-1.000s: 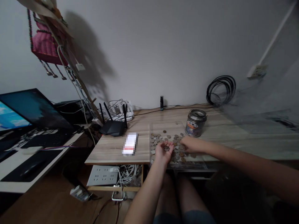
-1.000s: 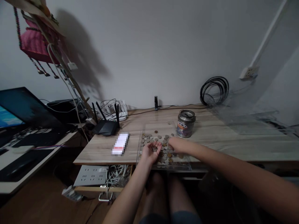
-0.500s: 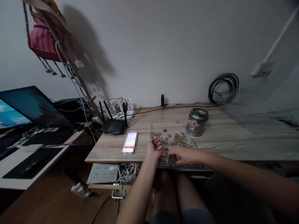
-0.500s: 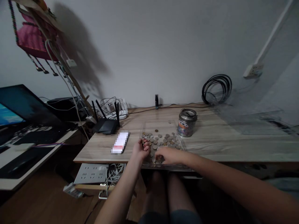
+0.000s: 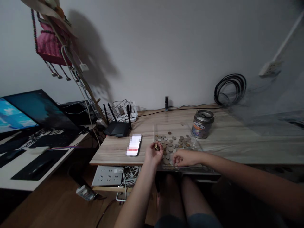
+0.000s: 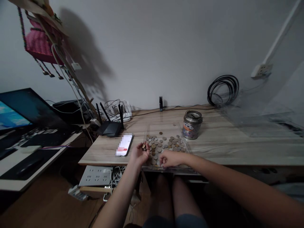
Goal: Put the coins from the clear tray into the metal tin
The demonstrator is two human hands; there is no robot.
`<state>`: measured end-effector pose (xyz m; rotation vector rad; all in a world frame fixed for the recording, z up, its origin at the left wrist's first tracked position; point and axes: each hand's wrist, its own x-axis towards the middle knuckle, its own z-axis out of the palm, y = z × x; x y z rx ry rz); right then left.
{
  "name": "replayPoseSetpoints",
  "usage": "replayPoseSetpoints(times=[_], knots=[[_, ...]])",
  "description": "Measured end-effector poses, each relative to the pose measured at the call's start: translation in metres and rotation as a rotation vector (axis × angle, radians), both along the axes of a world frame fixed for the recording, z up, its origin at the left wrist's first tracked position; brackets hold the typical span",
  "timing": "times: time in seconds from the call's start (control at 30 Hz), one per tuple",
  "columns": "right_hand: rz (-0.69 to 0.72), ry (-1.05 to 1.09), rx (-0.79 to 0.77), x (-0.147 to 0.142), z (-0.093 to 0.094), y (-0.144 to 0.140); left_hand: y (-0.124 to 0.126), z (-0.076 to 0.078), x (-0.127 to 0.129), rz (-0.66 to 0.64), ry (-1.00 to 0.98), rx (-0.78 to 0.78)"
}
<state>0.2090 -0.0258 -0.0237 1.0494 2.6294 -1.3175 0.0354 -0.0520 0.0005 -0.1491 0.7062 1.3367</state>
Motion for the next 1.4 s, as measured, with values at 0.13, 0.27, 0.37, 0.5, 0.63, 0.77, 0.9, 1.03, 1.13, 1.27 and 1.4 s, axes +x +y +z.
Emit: replayPoseSetpoints(times=[0.13,0.27,0.37,0.5,0.63,0.77,0.9,1.03,1.13,1.27,1.4], knots=[[-0.129,0.069,0.102,-0.009,0.011,0.014,-0.009,-0.003,-0.001,0.067,0.037,0.012],[-0.186,0.155,0.189,-0.024,0.033,0.042,-0.012,-0.004,0.01,0.012,0.004,0.025],[-0.211,0.027,0.347,-0.027,0.034,0.056,-0.012,-0.002,0.016,0.072,-0.022,-0.012],[-0.216,-0.084,0.417,-0.022,0.004,0.053,-0.017,0.003,0.009,0.049,-0.035,-0.02],[-0.211,-0.07,0.45,-0.018,-0.022,0.048,-0.02,0.006,-0.004,0.012,-0.033,0.074],[-0.301,-0.075,0.364,-0.019,-0.024,0.059,-0.018,0.006,-0.011,0.015,-0.041,0.089],[-0.357,-0.122,0.347,-0.019,-0.02,0.07,-0.011,0.002,-0.012,-0.05,0.022,0.119],[-0.348,-0.152,0.34,-0.021,-0.018,0.072,0.014,0.003,-0.014,-0.34,0.33,0.236],[-0.353,-0.149,0.351,-0.025,-0.017,0.07,0.046,0.007,-0.017,-0.539,0.677,0.311],[-0.381,-0.125,0.368,-0.033,-0.014,0.07,0.084,0.006,-0.02,-0.625,1.383,0.413],[-0.402,-0.137,0.375,-0.04,-0.011,0.072,0.107,-0.006,-0.015,-0.631,1.8,0.465]])
